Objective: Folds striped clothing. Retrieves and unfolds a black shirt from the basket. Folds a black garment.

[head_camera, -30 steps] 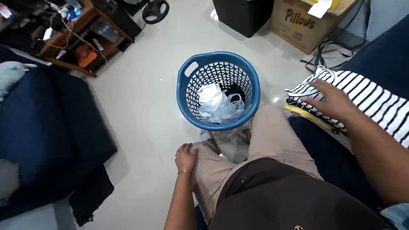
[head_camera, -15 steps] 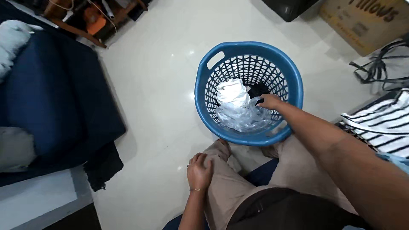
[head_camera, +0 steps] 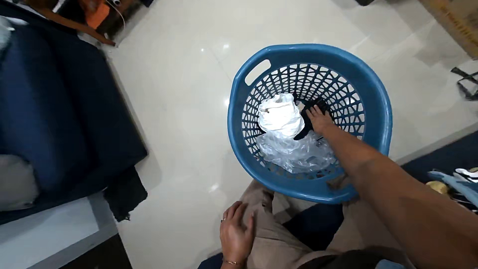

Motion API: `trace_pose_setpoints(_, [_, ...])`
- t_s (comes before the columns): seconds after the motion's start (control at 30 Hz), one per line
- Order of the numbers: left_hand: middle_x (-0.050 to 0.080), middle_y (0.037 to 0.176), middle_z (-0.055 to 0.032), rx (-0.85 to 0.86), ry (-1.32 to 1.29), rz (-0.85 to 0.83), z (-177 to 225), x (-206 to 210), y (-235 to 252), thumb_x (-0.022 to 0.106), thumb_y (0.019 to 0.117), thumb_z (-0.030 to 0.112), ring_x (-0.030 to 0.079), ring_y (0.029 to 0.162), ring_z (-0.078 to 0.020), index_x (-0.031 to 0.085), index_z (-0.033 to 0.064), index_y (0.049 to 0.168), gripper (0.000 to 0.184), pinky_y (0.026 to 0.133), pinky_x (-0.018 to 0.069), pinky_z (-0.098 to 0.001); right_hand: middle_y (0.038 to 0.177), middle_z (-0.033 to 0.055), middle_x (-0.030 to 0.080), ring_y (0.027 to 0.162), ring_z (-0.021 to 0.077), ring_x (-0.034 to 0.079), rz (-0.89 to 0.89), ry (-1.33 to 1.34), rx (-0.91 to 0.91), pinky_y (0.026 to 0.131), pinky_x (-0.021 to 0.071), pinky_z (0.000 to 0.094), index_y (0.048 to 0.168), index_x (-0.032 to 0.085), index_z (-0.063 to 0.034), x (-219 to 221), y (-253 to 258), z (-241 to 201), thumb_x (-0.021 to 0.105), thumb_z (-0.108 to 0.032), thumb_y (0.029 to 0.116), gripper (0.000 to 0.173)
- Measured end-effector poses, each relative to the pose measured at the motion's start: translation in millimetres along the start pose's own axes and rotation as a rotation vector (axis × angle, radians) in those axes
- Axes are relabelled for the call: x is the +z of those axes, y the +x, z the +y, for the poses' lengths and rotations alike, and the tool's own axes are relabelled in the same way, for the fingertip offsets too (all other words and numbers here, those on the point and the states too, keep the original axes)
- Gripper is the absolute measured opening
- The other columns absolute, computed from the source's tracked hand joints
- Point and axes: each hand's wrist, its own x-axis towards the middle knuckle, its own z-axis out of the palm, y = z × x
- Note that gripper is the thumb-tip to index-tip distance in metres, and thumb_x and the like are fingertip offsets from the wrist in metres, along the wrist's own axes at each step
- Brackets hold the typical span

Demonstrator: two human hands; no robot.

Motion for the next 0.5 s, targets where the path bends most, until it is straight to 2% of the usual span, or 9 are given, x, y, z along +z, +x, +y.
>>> trace_pose_setpoints(0.07, [0.07,0.127,-0.0106,0.002,0.006,-0.005,1,0,1,0.06,0.0916,0.043,0.064,0.121,-0.0369,0.077,0.0116,0.114,0.043,0.095,0.0516,-0.0598,0.14,0.0316,0.056,0.137,0.0527,0.046,-0.095,-0.042,0.091,0.116,0.0187,0.0758,0.165,0.019,-0.0108,5,-3,0,0.069,-0.002,0.09,0.09])
trace_pose_setpoints(0.1, [0.07,0.126,-0.0105,0.005,0.009,-0.007,2,1,1,0.06,0.091,0.043,0.064,0.12,-0.037,0.078,0.0116,0.113,0.042,0.095,0.0517,-0.0597,0.131,0.0319,0.062,0.128,0.0526,0.054,-0.162,-0.055,0.14,0.114,0.0229,0.0738,0.163,0.025,-0.0094,2,-6,-2,0.063,-0.005,0.0961,0.077])
trace_pose_setpoints(0.13, [0.07,0.126,-0.0101,0.009,0.011,-0.009,2,1,1,0.061,0.0908,0.043,0.064,0.121,-0.0368,0.078,0.0115,0.113,0.042,0.095,0.0519,-0.0596,0.127,0.0305,0.064,0.122,0.0511,0.058,-0.208,-0.048,0.176,0.111,0.0302,0.0714,0.155,0.04,-0.0057,-2,-10,-5,0.057,-0.008,0.1001,0.058])
trace_pose_setpoints(0.17, [0.07,0.126,-0.0096,0.011,0.018,-0.012,3,1,2,0.061,0.0907,0.043,0.064,0.121,-0.0364,0.078,0.0118,0.113,0.042,0.095,0.052,-0.0594,0.125,0.028,0.066,0.12,0.0485,0.061,-0.24,-0.031,0.209,0.107,0.0373,0.0687,0.139,0.058,-0.0016,-8,-14,-9,0.056,-0.009,0.1007,0.039])
trace_pose_setpoints(0.2, [0.07,0.126,-0.0095,0.016,0.025,-0.01,3,2,3,0.061,0.0905,0.043,0.064,0.12,-0.0362,0.078,0.0119,0.113,0.042,0.094,0.0522,-0.0594,0.123,0.0265,0.067,0.118,0.0462,0.062,-0.272,-0.02,0.237,0.101,0.0441,0.067,0.124,0.066,0.0018,-13,-16,-14,0.056,-0.009,0.1,0.028])
trace_pose_setpoints(0.23, [0.071,0.126,-0.0098,0.02,0.028,-0.007,4,2,3,0.061,0.09,0.043,0.064,0.12,-0.0363,0.078,0.0115,0.112,0.042,0.094,0.0522,-0.0594,0.121,0.0275,0.067,0.116,0.0459,0.063,-0.302,-0.002,0.254,0.094,0.0486,0.0666,0.113,0.069,0.0051,-18,-17,-18,0.057,-0.009,0.0992,0.023])
trace_pose_setpoints(0.27, [0.07,0.126,-0.0102,0.022,0.029,-0.009,5,2,4,0.061,0.0897,0.042,0.064,0.12,-0.0364,0.078,0.0108,0.112,0.042,0.094,0.0521,-0.0592,0.121,0.0291,0.066,0.117,0.0466,0.063,-0.339,0.017,0.255,0.091,0.0499,0.0668,0.11,0.068,0.0075,-22,-18,-21,0.059,-0.008,0.0984,0.021])
trace_pose_setpoints(0.4, [0.07,0.127,-0.0108,0.022,0.036,-0.026,9,0,4,0.061,0.0903,0.04,0.063,0.122,-0.0367,0.077,0.01,0.114,0.041,0.097,0.0512,-0.0589,0.119,0.0297,0.066,0.117,0.0454,0.063,-0.514,-0.012,0.097,0.097,0.0484,0.0651,0.107,0.069,0.0106,-22,-26,-29,0.065,-0.009,0.096,0.023])
trace_pose_setpoints(0.5, [0.069,0.128,-0.0118,0.013,0.029,-0.04,12,-2,4,0.063,0.0902,0.037,0.062,0.123,-0.0384,0.077,0.0093,0.114,0.039,0.097,0.0504,-0.0609,0.128,0.0317,0.06,0.12,0.0418,0.059,-0.708,0.053,0.051,0.102,0.0434,0.0579,0.122,0.059,0.0153,-55,-59,-59,0.05,-0.007,0.1053,0.03])
